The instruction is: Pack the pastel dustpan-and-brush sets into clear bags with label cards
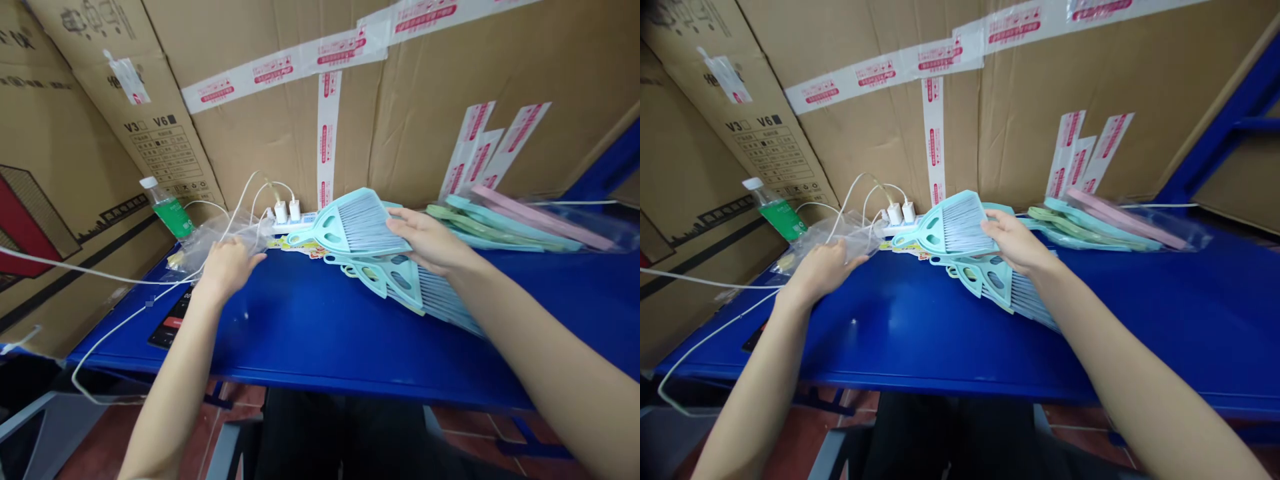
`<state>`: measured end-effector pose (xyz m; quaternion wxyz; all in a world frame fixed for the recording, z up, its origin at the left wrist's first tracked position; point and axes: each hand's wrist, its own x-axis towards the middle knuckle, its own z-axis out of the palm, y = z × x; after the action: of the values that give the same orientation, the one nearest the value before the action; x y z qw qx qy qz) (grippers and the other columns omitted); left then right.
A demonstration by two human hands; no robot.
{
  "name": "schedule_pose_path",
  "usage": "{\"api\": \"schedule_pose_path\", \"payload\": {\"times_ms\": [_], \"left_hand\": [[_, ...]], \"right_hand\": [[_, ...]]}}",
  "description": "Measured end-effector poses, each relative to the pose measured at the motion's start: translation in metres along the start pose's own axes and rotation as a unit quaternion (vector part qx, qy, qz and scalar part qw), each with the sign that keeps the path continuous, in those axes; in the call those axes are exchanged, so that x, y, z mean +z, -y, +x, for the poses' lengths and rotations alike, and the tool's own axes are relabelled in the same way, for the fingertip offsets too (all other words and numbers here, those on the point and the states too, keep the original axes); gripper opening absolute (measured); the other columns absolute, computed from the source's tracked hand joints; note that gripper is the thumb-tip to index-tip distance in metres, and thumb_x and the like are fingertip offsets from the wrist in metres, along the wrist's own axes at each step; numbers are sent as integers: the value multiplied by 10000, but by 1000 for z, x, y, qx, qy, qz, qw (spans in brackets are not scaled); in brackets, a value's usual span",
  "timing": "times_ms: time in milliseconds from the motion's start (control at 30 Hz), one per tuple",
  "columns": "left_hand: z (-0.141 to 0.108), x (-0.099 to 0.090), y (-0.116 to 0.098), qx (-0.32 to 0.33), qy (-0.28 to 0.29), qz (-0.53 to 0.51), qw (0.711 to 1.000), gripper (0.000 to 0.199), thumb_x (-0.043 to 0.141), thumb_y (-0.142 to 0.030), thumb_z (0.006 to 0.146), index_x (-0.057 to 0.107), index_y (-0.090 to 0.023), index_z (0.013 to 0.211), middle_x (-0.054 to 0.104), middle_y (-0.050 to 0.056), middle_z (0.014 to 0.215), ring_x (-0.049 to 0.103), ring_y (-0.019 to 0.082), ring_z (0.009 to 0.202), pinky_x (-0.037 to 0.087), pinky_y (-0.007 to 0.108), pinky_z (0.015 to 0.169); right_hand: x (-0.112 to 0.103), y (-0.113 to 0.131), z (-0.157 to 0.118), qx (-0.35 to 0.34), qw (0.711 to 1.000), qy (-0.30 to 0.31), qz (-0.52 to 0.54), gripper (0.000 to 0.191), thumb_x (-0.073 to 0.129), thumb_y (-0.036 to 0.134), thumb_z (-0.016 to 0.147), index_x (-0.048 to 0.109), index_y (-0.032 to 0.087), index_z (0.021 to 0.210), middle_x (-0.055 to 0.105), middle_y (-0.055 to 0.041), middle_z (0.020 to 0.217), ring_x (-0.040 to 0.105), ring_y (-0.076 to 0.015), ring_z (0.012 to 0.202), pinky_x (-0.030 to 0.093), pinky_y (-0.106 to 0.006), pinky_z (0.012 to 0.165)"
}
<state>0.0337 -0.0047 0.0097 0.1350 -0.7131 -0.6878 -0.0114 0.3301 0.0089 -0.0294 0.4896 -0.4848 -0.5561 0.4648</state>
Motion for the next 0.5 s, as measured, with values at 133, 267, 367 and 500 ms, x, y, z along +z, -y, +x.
{"api": "schedule_pose_path", "payload": {"times_ms": [133,267,367,500], "left_hand": [[-1,-6,-34,199,-70,-79,974,531,492,-395,963,439,-82,1390,625,194,1315,588,291,1239,482,405,1019],[9,8,-49,258,-50,-81,961,482,478,-217,953,415,-83,1412,654,169,1215,664,274,1091,528,407,943],[6,15,-49,261,-59,-81,960,485,437,-157,955,399,-127,1437,643,145,1198,671,258,1067,551,386,896],[-8,15,-51,273,-81,-53,957,462,485,-177,956,441,-147,1415,658,130,1154,666,262,1076,558,380,891]], "right_hand": [[2,1,-1,-3,999,29,-21,350,463,208,955,592,227,1280,751,-71,981,722,-198,823,614,-359,704],[-5,3,-3,10,995,81,-53,305,545,288,919,656,208,1192,734,-65,859,690,-192,726,592,-331,624],[-10,10,-8,-65,986,10,-152,301,545,332,910,668,220,1160,703,-69,871,659,-208,734,570,-355,615],[0,23,-24,-311,865,-126,-371,275,464,350,949,704,218,919,669,-97,945,628,-254,914,529,-455,823]]}}
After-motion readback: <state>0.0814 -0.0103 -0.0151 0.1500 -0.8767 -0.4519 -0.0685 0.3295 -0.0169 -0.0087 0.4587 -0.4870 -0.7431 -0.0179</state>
